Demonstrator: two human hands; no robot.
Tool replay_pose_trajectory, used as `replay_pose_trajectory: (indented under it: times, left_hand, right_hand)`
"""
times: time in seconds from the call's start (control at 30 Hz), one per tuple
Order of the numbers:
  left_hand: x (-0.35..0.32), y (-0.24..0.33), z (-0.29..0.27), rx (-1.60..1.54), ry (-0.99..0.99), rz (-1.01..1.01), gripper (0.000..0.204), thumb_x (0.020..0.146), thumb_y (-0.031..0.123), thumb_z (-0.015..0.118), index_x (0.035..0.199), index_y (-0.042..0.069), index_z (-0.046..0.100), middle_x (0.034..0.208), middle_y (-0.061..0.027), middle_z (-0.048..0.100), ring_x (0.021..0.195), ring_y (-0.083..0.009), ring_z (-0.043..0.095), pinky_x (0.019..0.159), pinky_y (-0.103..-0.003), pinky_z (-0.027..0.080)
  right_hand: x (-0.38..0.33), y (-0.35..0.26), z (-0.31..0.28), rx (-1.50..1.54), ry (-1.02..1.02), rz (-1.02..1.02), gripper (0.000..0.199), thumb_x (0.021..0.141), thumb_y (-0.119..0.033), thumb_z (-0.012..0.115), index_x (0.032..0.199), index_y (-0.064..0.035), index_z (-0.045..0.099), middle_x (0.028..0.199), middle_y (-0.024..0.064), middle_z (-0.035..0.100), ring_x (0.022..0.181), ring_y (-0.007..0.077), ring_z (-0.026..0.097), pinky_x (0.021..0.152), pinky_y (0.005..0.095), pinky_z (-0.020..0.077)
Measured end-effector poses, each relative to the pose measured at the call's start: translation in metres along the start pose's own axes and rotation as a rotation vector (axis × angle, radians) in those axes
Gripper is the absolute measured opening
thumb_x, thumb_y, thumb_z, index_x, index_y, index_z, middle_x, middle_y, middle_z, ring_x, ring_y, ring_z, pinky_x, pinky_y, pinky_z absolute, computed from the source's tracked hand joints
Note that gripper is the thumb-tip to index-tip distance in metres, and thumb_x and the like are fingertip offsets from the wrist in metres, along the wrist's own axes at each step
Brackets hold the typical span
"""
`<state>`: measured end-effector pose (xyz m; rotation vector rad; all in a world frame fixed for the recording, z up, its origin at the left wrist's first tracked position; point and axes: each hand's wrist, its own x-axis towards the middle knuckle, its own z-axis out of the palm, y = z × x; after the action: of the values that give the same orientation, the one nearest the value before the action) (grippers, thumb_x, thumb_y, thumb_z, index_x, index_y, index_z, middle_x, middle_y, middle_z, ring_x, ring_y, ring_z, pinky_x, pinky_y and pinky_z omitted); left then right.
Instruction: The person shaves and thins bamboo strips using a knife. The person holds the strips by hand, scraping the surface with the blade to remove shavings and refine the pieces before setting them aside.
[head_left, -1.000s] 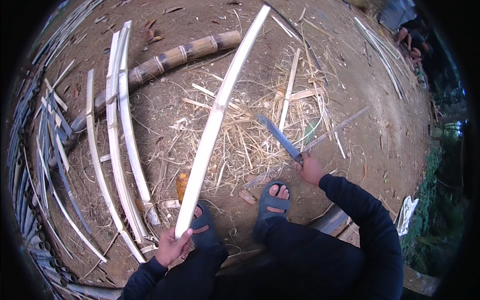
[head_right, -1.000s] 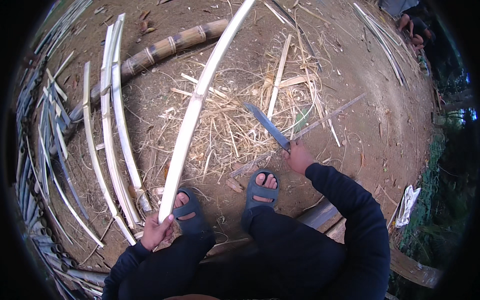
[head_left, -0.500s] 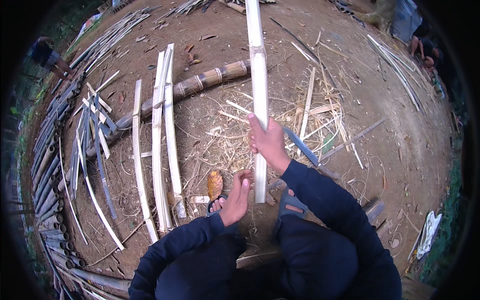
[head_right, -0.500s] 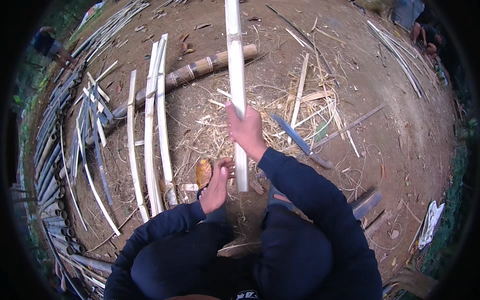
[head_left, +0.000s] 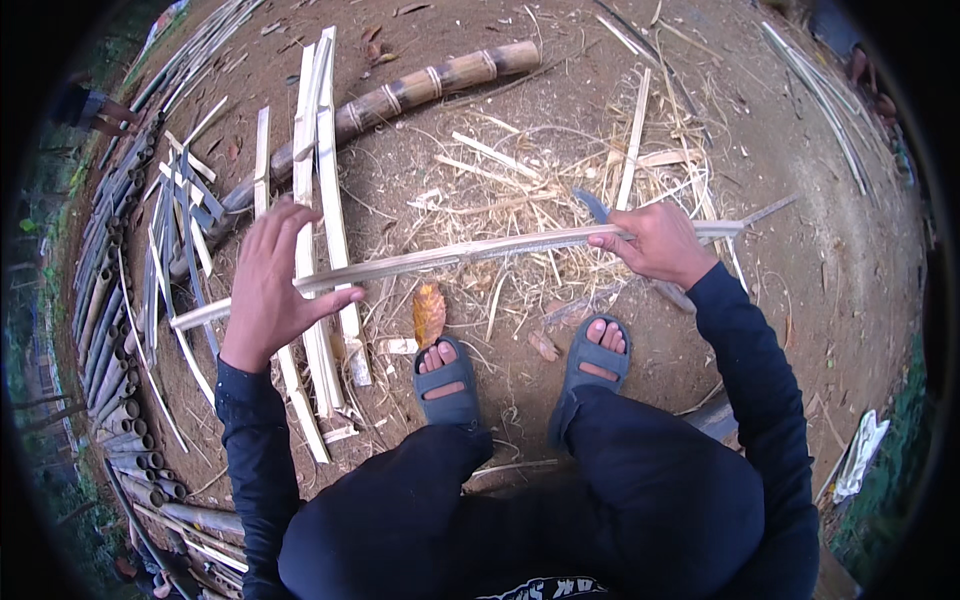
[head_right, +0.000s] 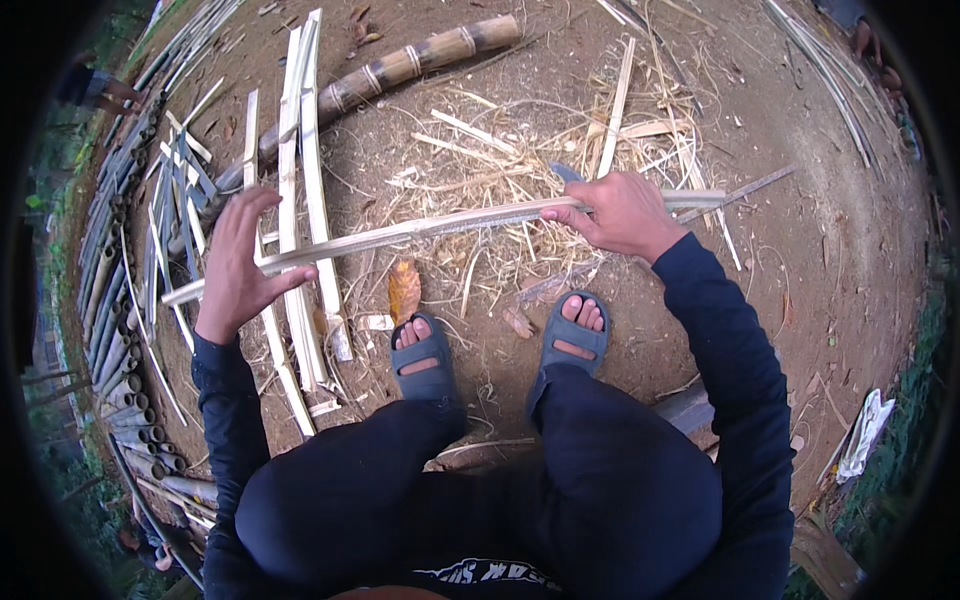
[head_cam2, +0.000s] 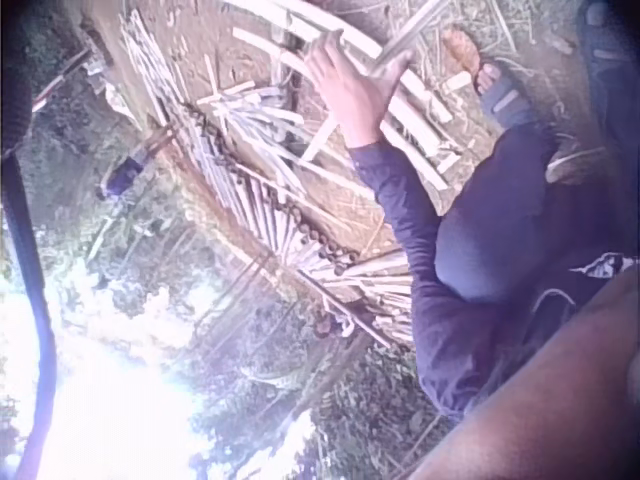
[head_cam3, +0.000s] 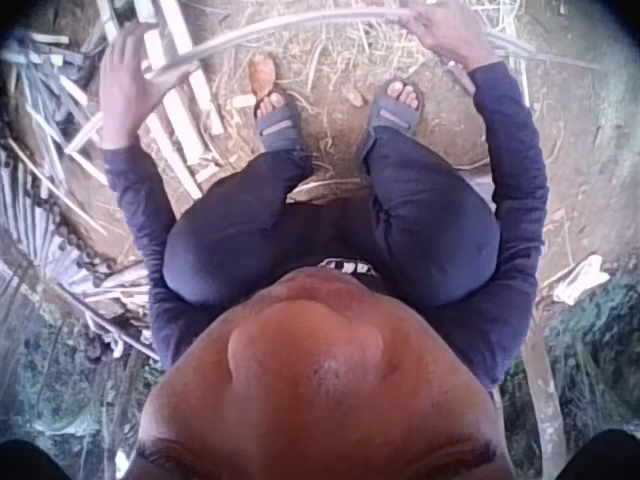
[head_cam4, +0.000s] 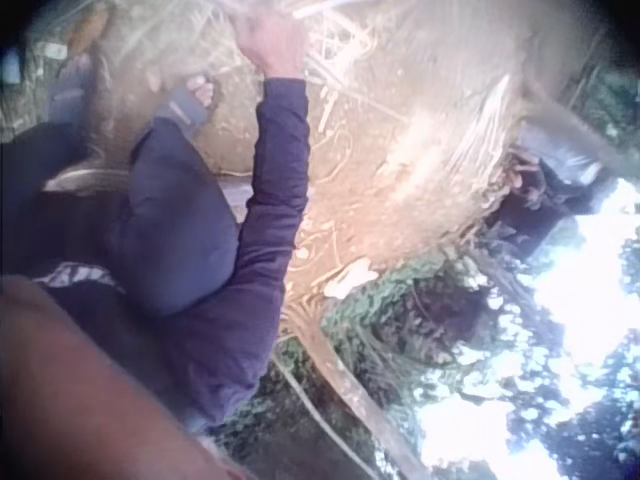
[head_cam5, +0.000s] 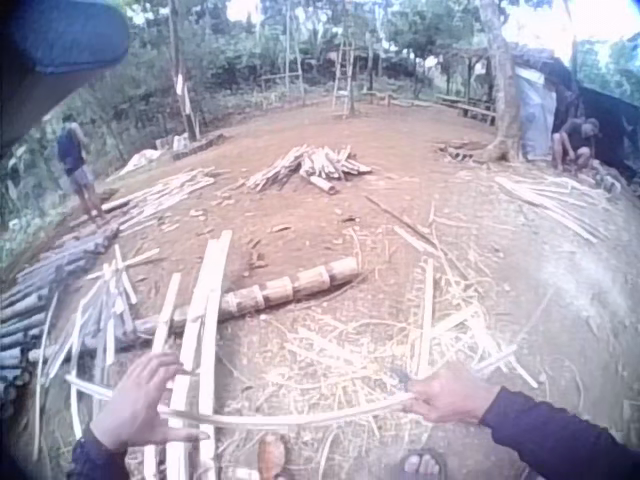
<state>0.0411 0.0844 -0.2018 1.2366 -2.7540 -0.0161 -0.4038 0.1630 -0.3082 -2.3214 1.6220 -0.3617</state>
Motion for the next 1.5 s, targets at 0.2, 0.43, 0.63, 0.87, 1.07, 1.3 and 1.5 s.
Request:
replay_pose_trajectory:
  times: [0.2, 0.43, 0.63, 0.87, 1.07, 1.3, 1.5]
  left_hand:
    - [-0.086, 0.000, 0.120, -1.009, -1.195, -0.530, 0.055, 0.097, 0.059, 0.053, 0.090, 0.005, 0.063, 0.057, 0.0038, 0.047, 0.045, -0.0081, 0.049, 0.045, -0.026, 0.043]
    - [-0.088, 0.087, 0.162, -1.603, -1.148, -1.013, 0.053, 0.100, 0.060, 0.045, 0.076, 0.012, 0.043, 0.054, 0.0051, 0.034, 0.039, -0.0053, 0.029, 0.037, -0.023, 0.027]
    - [-0.080, 0.099, 0.182, -1.975, -1.126, -0.990, 0.052, 0.103, 0.057, 0.037, 0.095, 0.007, 0.049, 0.061, 0.0021, 0.040, 0.041, -0.0070, 0.033, 0.038, -0.023, 0.031]
    - [-0.087, 0.086, 0.196, -2.205, -1.096, -1.007, 0.045, 0.107, 0.049, 0.037, 0.106, 0.006, 0.051, 0.068, 0.0020, 0.043, 0.042, -0.0054, 0.034, 0.038, -0.021, 0.032]
    - [-0.071, 0.080, 0.154, -2.178, -1.042, -0.972, 0.045, 0.107, 0.047, 0.036, 0.108, 0.005, 0.049, 0.066, 0.0021, 0.040, 0.040, -0.0038, 0.032, 0.035, -0.020, 0.032]
    - [-0.020, 0.090, 0.140, -2.055, -1.067, -0.924, 0.041, 0.109, 0.040, 0.035, 0.109, 0.002, 0.051, 0.068, 0.0016, 0.043, 0.045, -0.0032, 0.036, 0.035, -0.020, 0.032]
    - [-0.010, 0.103, 0.149, -1.914, -1.089, -0.954, 0.029, 0.107, 0.032, 0.046, 0.098, 0.005, 0.052, 0.066, 0.0031, 0.043, 0.043, -0.0029, 0.034, 0.035, -0.021, 0.030]
  right_hand:
    - [0.027, 0.001, -0.011, -0.082, -0.254, -0.065, 0.053, 0.092, -0.058, 0.059, 0.087, -0.0085, 0.077, 0.061, 0.0105, 0.061, 0.065, 0.0265, 0.064, 0.060, 0.0396, 0.0469]
    - [-0.026, 0.072, 0.075, 0.011, 0.405, 0.532, 0.038, 0.095, -0.036, 0.062, 0.110, -0.0008, 0.063, 0.099, 0.0208, 0.067, 0.094, 0.0401, 0.065, 0.085, 0.0476, 0.0509]
    - [-0.116, 0.073, 0.134, -0.103, -0.019, 0.700, 0.039, 0.090, -0.027, 0.068, 0.118, -0.0008, 0.059, 0.111, 0.0220, 0.062, 0.107, 0.0389, 0.060, 0.092, 0.0493, 0.0477]
    - [-0.139, 0.101, 0.156, -0.182, -0.091, 0.665, 0.062, 0.084, -0.020, 0.072, 0.137, -0.0033, 0.043, 0.124, 0.0213, 0.054, 0.116, 0.0384, 0.054, 0.099, 0.0514, 0.0434]
    - [-0.105, 0.044, 0.110, 0.140, 0.000, 0.825, 0.064, 0.091, -0.027, 0.063, 0.143, 0.0010, 0.037, 0.108, 0.0311, 0.064, 0.099, 0.0461, 0.064, 0.088, 0.0529, 0.0489]
    - [-0.098, -0.012, 0.094, 0.308, 0.293, 0.854, 0.045, 0.099, -0.035, 0.055, 0.120, 0.0045, 0.061, 0.084, 0.0293, 0.068, 0.079, 0.0457, 0.068, 0.073, 0.0506, 0.0533]
    - [-0.086, -0.088, 0.087, 0.082, 0.037, 0.132, 0.037, 0.100, -0.037, 0.055, 0.111, -0.0024, 0.063, 0.071, 0.0169, 0.066, 0.057, 0.0307, 0.068, 0.054, 0.0411, 0.0560]
